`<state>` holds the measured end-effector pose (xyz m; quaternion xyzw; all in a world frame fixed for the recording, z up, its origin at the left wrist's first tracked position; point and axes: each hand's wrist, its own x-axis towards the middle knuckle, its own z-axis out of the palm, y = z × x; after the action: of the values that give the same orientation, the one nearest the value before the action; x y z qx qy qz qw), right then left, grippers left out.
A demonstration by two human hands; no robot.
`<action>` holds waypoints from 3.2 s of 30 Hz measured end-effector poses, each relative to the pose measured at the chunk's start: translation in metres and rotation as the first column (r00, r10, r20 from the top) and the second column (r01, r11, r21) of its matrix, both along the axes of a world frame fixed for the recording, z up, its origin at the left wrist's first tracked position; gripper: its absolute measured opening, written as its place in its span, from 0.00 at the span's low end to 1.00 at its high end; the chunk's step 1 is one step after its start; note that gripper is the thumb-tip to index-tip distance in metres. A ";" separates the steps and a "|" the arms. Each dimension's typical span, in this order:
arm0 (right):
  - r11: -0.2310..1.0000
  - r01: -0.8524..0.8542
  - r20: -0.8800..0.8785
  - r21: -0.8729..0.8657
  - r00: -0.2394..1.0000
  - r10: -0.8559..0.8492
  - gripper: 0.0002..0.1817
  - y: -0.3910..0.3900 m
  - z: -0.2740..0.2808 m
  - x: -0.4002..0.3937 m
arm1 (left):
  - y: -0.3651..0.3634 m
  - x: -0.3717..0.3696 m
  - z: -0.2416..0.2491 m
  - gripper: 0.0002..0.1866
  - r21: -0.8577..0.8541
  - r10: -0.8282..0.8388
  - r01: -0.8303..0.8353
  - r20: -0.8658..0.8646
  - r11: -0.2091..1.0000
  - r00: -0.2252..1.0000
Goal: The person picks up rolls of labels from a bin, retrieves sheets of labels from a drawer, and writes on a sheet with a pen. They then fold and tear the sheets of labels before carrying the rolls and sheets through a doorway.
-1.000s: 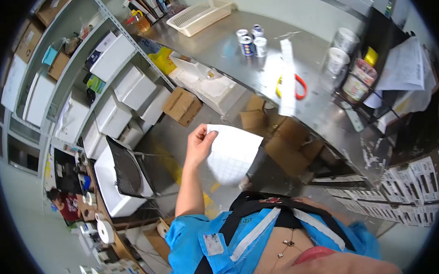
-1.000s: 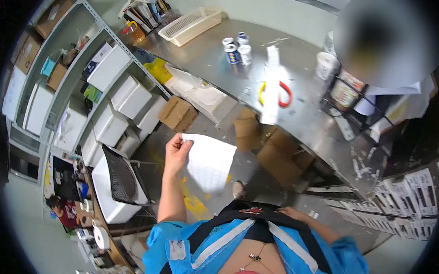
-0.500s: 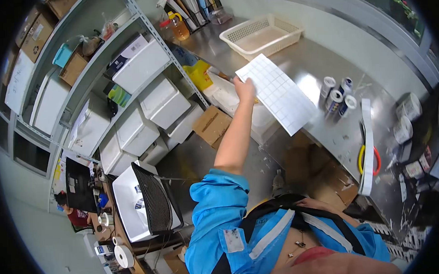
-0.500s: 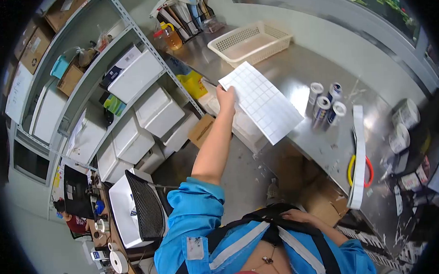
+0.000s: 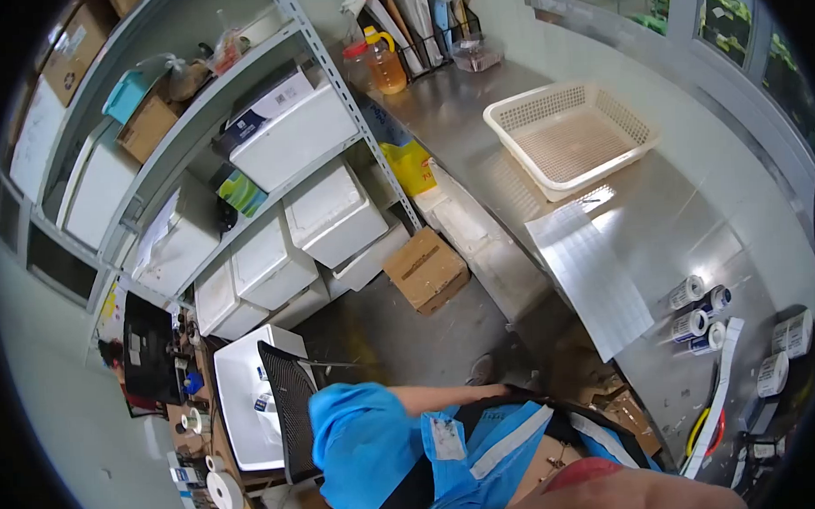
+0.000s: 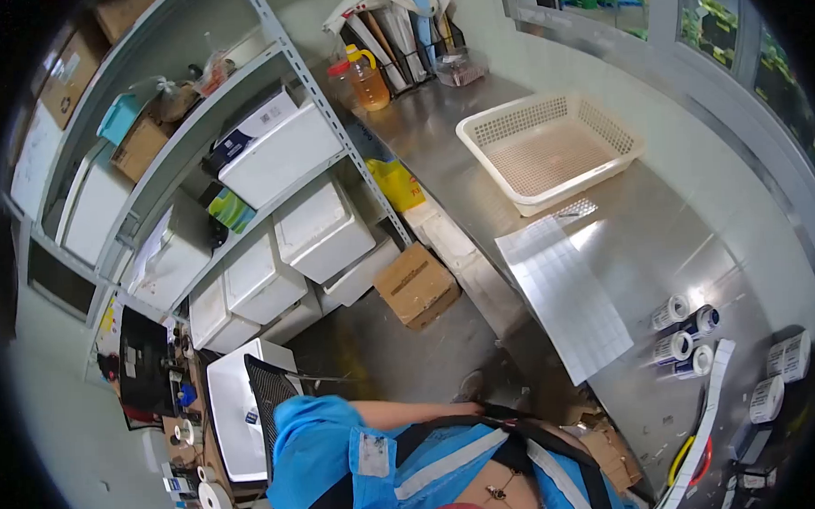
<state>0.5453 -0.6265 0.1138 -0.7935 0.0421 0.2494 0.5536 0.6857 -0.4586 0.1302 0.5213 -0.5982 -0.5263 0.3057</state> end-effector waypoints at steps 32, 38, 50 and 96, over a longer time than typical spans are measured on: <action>0.487 0.844 0.076 0.223 0.483 -0.872 0.17 0.072 0.203 0.090 | -0.030 0.208 0.248 0.15 0.347 -0.346 0.227 0.334 0.910 0.877; 0.450 0.642 0.103 0.621 0.502 -0.859 0.19 0.052 0.279 0.086 | -0.057 0.140 0.241 0.12 -0.356 0.025 -0.023 0.003 0.934 1.000; 0.490 0.817 0.418 0.305 0.347 -0.840 0.13 0.027 0.305 0.074 | -0.108 0.115 0.254 0.23 -0.652 0.034 0.150 0.260 0.744 0.965; 0.162 0.975 0.545 0.152 0.054 -0.837 0.09 -0.031 0.235 0.092 | -0.135 0.117 0.218 0.16 -0.675 0.300 0.101 0.451 0.730 0.841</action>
<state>0.6377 -0.6574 0.3483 -0.6784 0.4184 -0.3896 0.4615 0.8029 -0.5931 0.3485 0.5311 -0.7775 -0.0891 0.3247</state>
